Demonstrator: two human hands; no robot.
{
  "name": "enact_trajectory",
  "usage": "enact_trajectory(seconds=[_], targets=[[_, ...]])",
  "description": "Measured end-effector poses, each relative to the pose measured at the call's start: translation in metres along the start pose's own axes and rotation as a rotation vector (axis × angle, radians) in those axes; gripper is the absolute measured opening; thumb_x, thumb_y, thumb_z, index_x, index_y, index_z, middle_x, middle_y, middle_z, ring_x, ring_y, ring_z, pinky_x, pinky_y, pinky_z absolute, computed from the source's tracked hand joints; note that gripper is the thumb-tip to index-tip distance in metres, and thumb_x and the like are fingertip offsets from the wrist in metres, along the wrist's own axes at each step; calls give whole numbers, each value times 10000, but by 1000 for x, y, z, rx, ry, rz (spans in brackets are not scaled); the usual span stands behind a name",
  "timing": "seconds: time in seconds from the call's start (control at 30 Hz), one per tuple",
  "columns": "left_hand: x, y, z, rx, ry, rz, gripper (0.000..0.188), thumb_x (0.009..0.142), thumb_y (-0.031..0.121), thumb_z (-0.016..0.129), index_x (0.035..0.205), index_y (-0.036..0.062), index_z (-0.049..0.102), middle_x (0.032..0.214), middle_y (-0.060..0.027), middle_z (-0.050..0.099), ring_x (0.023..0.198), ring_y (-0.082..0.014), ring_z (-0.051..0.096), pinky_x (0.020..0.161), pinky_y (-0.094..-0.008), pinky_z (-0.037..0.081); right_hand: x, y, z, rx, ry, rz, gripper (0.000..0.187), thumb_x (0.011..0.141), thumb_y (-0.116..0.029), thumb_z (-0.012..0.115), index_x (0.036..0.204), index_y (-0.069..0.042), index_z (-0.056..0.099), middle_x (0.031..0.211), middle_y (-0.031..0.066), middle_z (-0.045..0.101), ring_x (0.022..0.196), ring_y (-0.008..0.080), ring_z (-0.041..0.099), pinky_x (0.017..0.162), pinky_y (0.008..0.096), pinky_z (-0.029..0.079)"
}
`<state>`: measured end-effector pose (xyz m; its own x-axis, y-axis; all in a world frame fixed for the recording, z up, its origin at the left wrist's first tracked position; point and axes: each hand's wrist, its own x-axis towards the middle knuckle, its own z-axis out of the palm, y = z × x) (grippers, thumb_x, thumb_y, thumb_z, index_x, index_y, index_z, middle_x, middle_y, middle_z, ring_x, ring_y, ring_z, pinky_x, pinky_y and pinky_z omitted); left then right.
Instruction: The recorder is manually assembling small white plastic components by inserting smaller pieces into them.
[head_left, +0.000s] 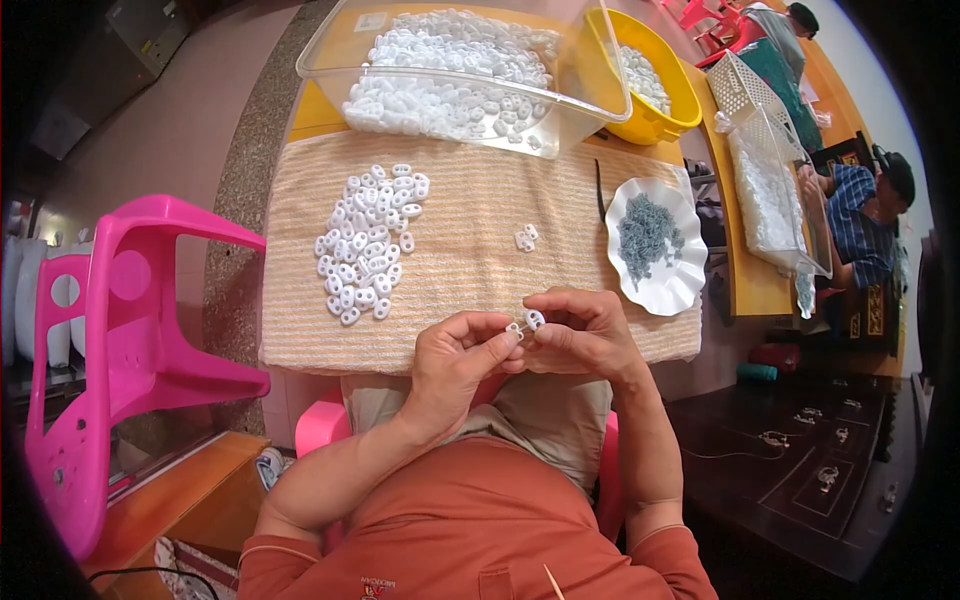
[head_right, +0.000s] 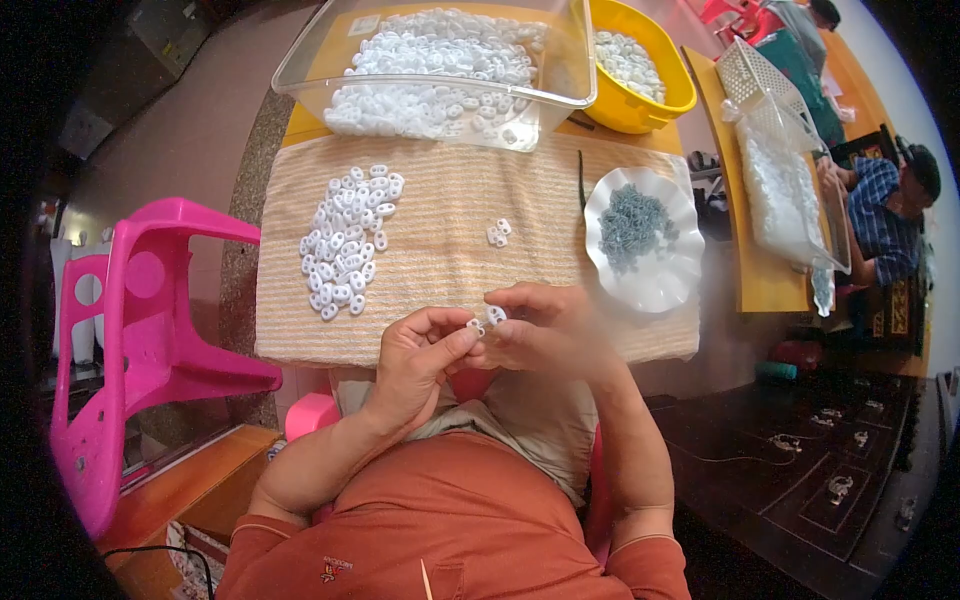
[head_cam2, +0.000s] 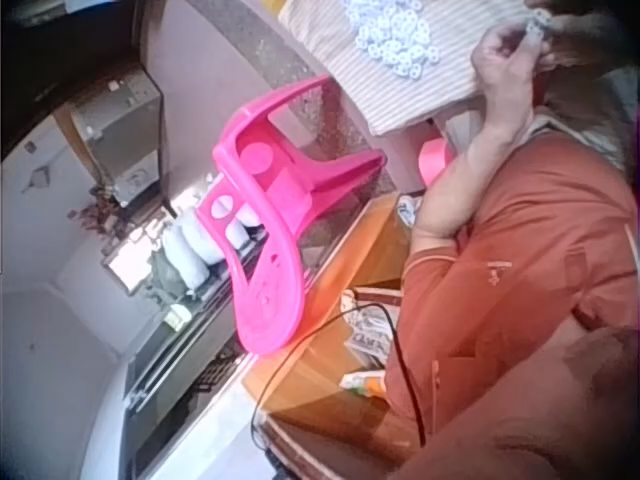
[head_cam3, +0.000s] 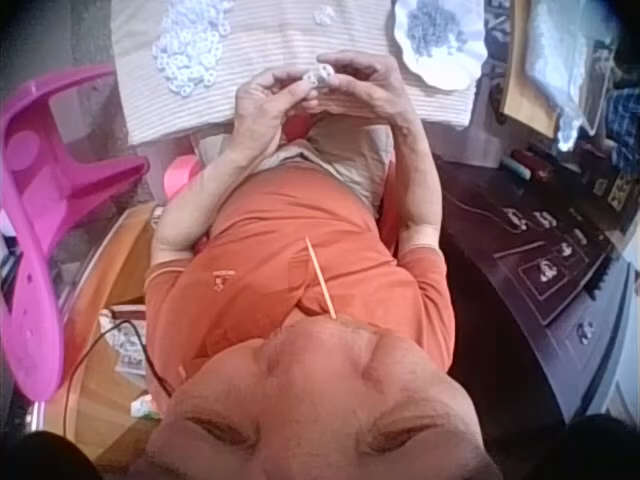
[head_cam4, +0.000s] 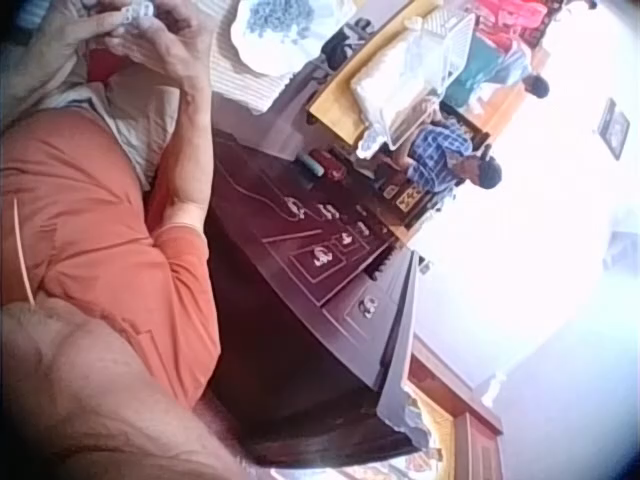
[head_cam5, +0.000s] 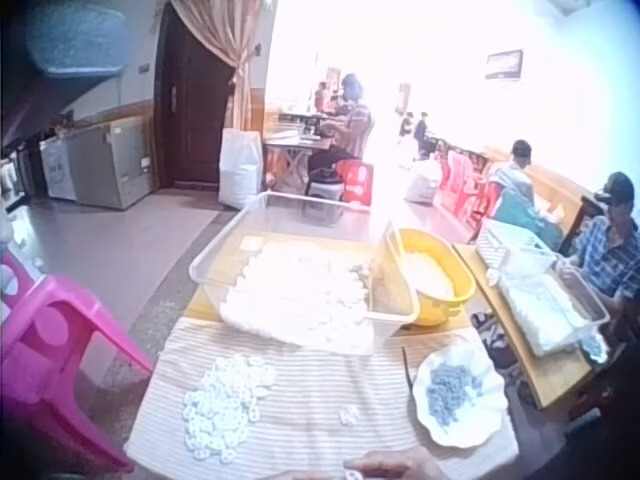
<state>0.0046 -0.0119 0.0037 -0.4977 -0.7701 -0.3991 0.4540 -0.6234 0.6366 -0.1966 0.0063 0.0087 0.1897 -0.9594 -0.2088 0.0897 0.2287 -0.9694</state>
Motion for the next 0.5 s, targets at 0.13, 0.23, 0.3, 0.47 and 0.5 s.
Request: enact_trajectory(seconds=[0.13, 0.23, 0.3, 0.47, 0.5], targets=[[0, 0, 0, -4, 4, -5, 158, 873, 12, 619, 1030, -3, 610, 881, -81, 666, 756, -127, 653, 705, -247, 566, 0, -2, 2, 85, -8, 36, 298, 857, 30, 629, 1153, 42, 600, 1018, 93, 654, 935, 146, 631, 811, 258, 508], [-1, 1, 0, -7, 6, -6, 161, 871, 12, 621, 1031, -4, 611, 886, -85, 668, 753, -126, 653, 703, -248, 566, 0, -3, 3, 118, -31, 54, 296, 857, 34, 625, 1152, 44, 600, 1014, 96, 653, 934, 149, 633, 809, 258, 510], [-1, 0, 0, -9, 2, -9, 162, 870, 12, 622, 1031, -4, 611, 888, -86, 669, 754, -127, 654, 703, -249, 566, 0, -3, 3, 132, -35, 43, 297, 858, 36, 623, 1154, 45, 599, 1011, 97, 652, 930, 150, 635, 807, 259, 512], [-1, 0, 0, -10, -2, -10, 165, 869, 11, 624, 1033, -5, 612, 891, -88, 670, 758, -129, 656, 707, -254, 568, -1, -6, 6, 195, -33, 70, 301, 858, 40, 619, 1158, 47, 595, 1004, 101, 649, 916, 156, 642, 799, 260, 518], [-1, 0, 0, -8, 1, -15, 165, 868, 11, 625, 1032, -5, 612, 891, -89, 671, 758, -129, 656, 708, -256, 569, -1, -6, 5, 187, -29, 77, 301, 858, 39, 620, 1158, 47, 594, 1001, 100, 648, 914, 157, 643, 796, 259, 519]])
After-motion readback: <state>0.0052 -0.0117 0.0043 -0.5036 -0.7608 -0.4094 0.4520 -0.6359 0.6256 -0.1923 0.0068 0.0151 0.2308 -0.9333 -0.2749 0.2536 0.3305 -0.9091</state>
